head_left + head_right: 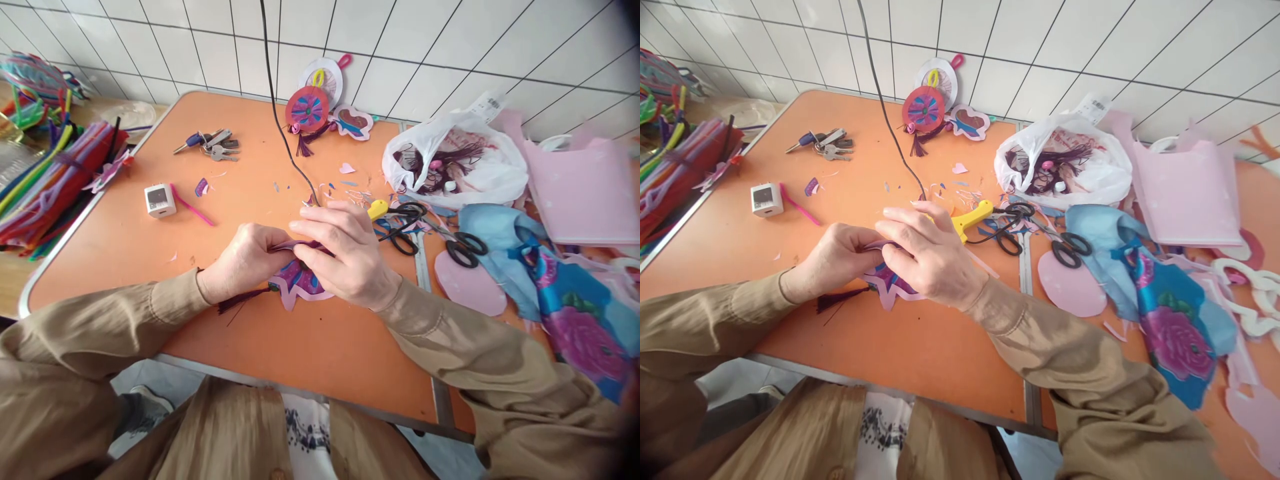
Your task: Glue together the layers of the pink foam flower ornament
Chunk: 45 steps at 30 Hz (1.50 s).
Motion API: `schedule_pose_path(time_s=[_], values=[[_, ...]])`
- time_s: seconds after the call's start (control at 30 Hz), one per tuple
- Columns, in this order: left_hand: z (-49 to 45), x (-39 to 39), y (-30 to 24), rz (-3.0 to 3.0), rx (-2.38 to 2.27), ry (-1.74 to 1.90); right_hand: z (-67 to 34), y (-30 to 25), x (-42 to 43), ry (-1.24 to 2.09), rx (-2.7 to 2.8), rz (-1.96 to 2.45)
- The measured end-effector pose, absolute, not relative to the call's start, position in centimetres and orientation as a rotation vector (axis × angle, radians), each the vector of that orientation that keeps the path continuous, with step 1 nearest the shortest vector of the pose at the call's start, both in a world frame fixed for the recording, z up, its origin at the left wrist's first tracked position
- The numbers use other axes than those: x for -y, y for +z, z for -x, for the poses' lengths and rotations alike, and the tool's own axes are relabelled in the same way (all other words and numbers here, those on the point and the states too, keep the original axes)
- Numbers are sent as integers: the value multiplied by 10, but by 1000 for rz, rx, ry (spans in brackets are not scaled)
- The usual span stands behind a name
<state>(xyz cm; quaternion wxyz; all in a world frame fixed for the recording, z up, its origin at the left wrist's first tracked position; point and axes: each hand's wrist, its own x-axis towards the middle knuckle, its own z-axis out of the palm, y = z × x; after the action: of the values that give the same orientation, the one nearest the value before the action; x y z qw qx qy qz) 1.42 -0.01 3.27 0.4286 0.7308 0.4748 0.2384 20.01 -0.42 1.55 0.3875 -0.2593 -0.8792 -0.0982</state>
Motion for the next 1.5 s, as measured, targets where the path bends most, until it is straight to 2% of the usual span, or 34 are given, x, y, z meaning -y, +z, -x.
schedule_pose_path(time_s=[0.27,0.5,0.93,1.27,1.5], values=[[-13,0,32,-1875,-1110,565,-195,18,7,168,2093,848],[0,-8,51,-1542,-922,519,-203,22,2,263,2167,784],[0,-15,38,-1258,-838,258,-202,29,17,287,2290,710],[-4,-6,36,-1291,-844,152,-198,31,41,42,2395,712],[-9,1,39,-1437,-849,188,-200,19,51,125,2278,720]])
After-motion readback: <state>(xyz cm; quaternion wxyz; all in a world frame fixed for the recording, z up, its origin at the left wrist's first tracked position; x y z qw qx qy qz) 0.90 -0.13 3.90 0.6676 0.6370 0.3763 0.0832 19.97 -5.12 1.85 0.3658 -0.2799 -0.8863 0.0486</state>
